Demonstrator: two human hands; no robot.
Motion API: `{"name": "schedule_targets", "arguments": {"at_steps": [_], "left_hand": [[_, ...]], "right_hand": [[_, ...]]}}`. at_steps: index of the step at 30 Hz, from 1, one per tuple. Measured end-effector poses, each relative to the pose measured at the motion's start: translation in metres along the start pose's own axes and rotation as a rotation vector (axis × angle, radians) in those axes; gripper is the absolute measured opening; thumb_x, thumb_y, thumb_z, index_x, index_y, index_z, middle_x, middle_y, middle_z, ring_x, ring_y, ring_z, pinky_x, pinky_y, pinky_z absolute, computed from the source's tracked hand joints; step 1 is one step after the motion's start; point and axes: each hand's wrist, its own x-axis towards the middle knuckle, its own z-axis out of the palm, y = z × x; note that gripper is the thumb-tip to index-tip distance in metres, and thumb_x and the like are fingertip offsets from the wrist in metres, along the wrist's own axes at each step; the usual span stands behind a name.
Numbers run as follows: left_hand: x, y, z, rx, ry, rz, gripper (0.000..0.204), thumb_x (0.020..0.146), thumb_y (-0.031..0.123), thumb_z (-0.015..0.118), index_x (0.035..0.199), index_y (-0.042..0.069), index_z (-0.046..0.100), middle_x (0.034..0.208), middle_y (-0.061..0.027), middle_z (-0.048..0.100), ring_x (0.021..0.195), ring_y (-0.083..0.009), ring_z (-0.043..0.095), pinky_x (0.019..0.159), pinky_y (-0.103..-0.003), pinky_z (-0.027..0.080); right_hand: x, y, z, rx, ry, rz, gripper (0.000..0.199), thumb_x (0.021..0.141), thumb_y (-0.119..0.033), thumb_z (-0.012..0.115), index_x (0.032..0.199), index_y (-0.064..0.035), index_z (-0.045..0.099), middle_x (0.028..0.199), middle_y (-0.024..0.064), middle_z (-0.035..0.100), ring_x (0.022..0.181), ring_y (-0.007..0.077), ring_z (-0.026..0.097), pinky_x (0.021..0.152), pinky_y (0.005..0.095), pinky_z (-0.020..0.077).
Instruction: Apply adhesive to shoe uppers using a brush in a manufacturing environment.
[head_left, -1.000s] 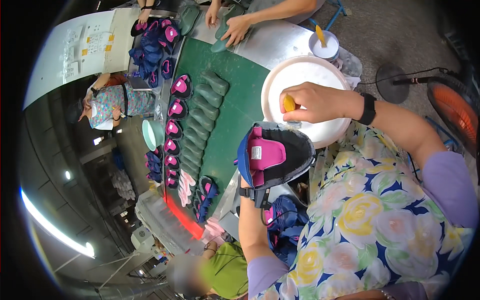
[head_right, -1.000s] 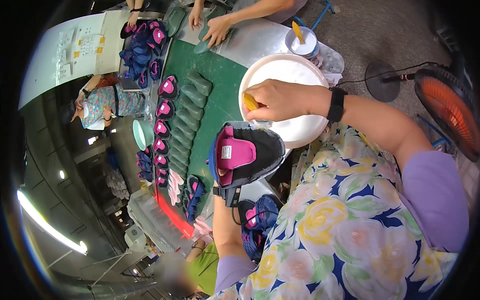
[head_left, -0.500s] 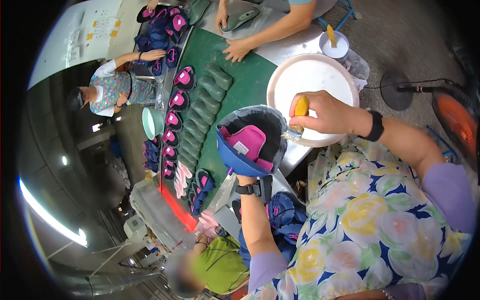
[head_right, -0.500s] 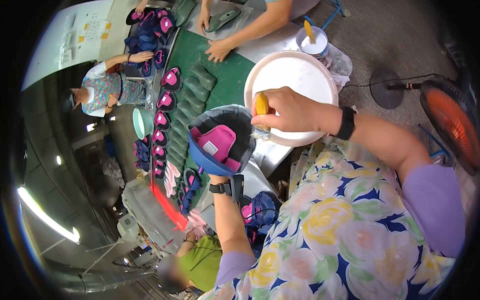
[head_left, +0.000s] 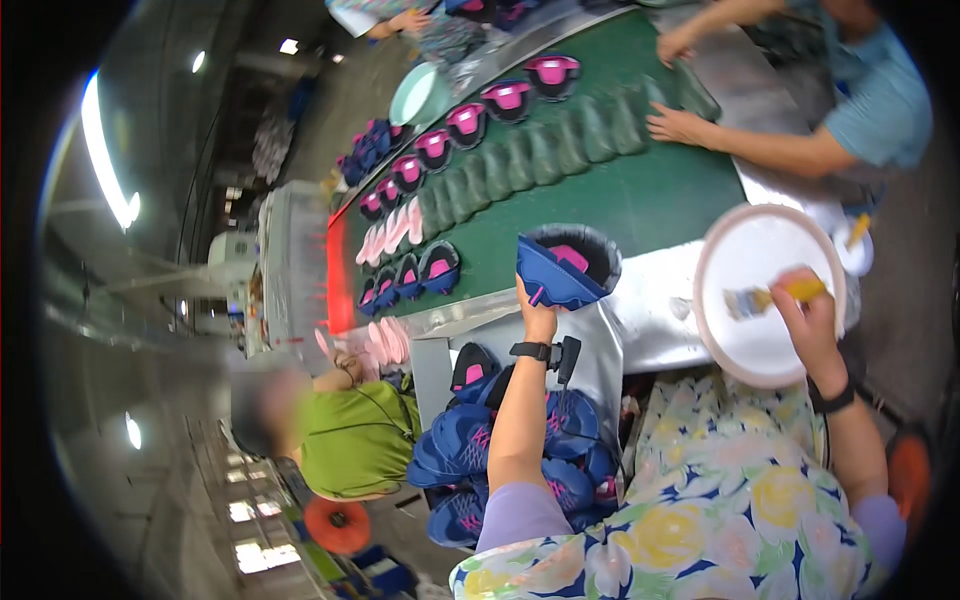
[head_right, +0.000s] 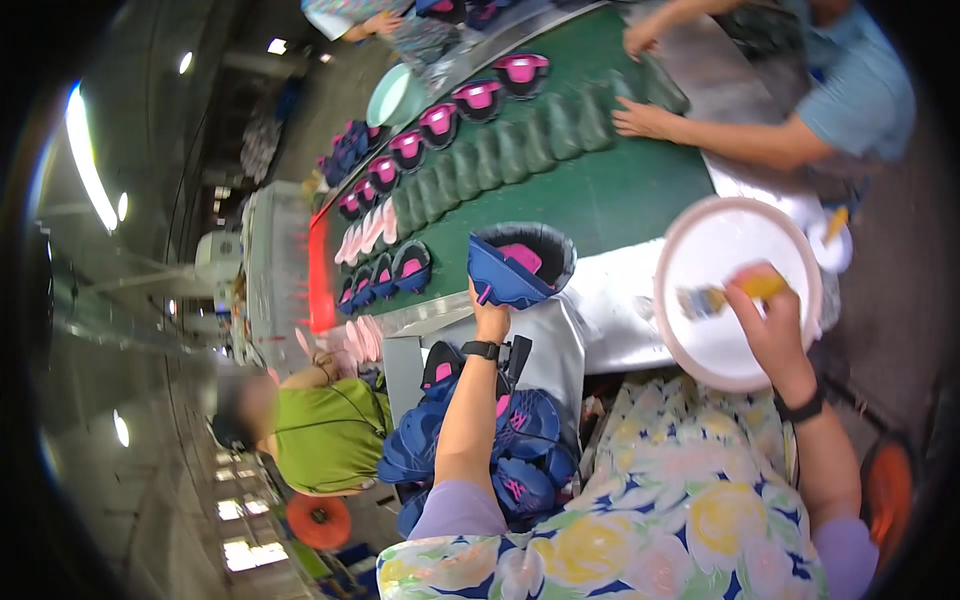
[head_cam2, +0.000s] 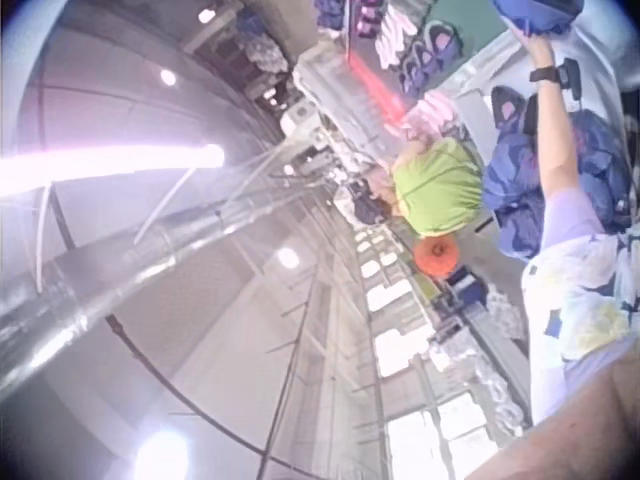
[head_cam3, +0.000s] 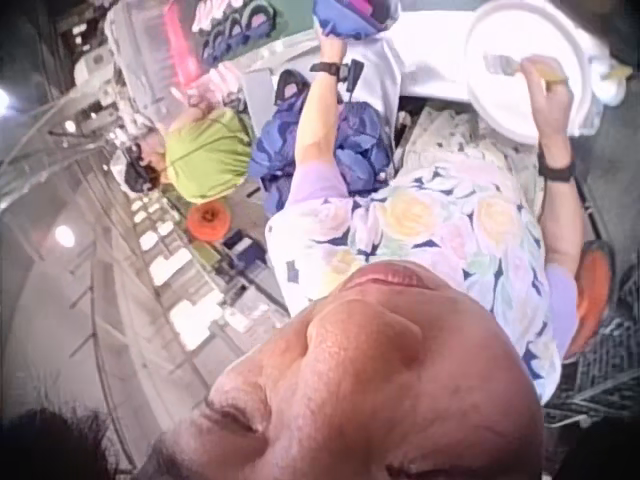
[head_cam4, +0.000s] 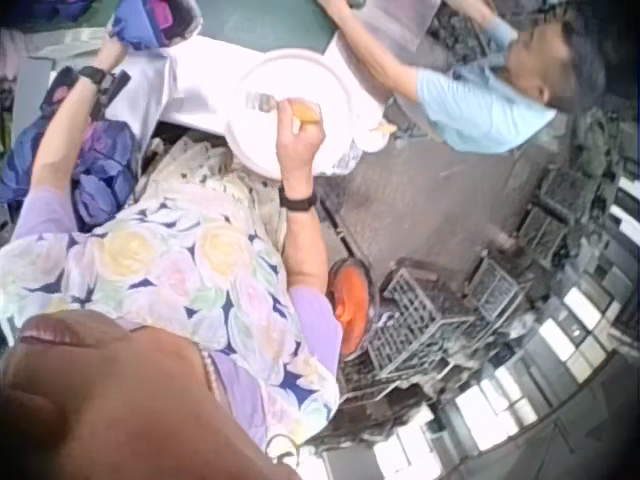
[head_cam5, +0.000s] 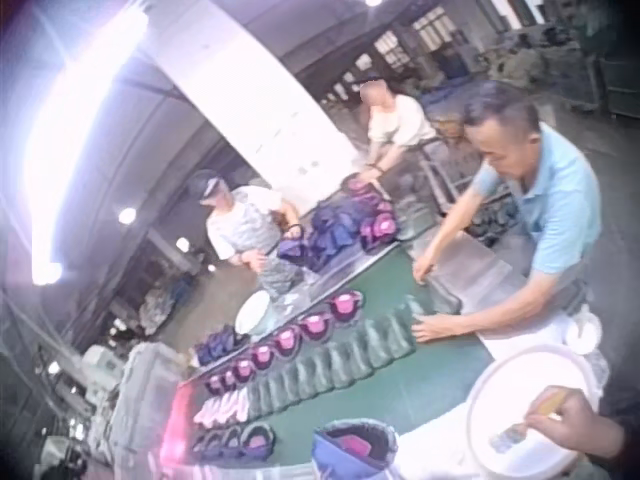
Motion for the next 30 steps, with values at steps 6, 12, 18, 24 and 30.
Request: {"name": "schedule_targets", "arguments": {"at_steps": [6, 12, 18, 24, 30], "left_hand": [[0.008, -0.113, -0.089, -0.701, 0.379, -0.405, 0.037, 0.100, 0.007, 0.048, 0.135, 0.015, 0.040, 0.125, -0.0112, 0.056, 0.098, -0.0279, 0.065, 0.069, -0.035, 0.061], [0.054, -0.230, -0.202, -0.342, 0.624, -0.481, 0.080, 0.086, -0.010, 0.046, 0.154, 0.021, 0.017, 0.138, -0.0172, 0.049, 0.113, -0.0360, 0.061, 0.079, -0.045, 0.057], [-0.011, -0.222, -0.250, 0.760, 0.914, -0.448, 0.056, 0.077, 0.004, 0.059, 0.130, -0.009, 0.048, 0.132, -0.0304, 0.051, 0.123, -0.0460, 0.049, 0.105, -0.047, 0.039], [-0.158, -0.205, -0.218, 1.085, -0.005, -0.931, 0.077, 0.075, 0.064, 0.070, 0.133, 0.015, 0.058, 0.133, -0.0188, 0.059, 0.123, -0.0370, 0.057, 0.107, -0.062, 0.032], [-0.138, -0.165, -0.211, 1.229, -0.017, -0.703, 0.025, 0.090, 0.030, 0.059, 0.103, 0.011, 0.068, 0.093, -0.0135, 0.072, 0.092, -0.0353, 0.068, 0.098, -0.064, 0.035]], "right_hand": [[-0.003, 0.004, 0.031, 0.062, -0.108, 0.323, 0.005, 0.094, -0.001, 0.060, 0.099, -0.0012, 0.058, 0.096, 0.0038, 0.058, 0.088, 0.0115, 0.056, 0.078, 0.0241, 0.0456], [0.022, 0.021, 0.057, -0.021, -0.185, 0.360, 0.004, 0.098, -0.006, 0.057, 0.100, -0.0030, 0.057, 0.097, 0.0033, 0.058, 0.089, 0.0101, 0.056, 0.080, 0.0235, 0.0454], [0.032, 0.026, 0.061, -0.158, -0.234, 0.330, 0.006, 0.099, -0.008, 0.056, 0.103, -0.0034, 0.057, 0.100, 0.0038, 0.058, 0.092, 0.0106, 0.055, 0.083, 0.0249, 0.0446], [0.029, 0.037, 0.056, -0.101, -0.276, 0.362, 0.007, 0.099, -0.007, 0.057, 0.104, -0.0024, 0.057, 0.102, 0.0039, 0.058, 0.095, 0.0110, 0.057, 0.085, 0.0250, 0.0457], [0.011, 0.011, 0.043, -0.032, -0.256, 0.304, 0.007, 0.098, -0.006, 0.058, 0.104, -0.0020, 0.058, 0.101, 0.0036, 0.059, 0.093, 0.0101, 0.057, 0.083, 0.0236, 0.0464]]}}
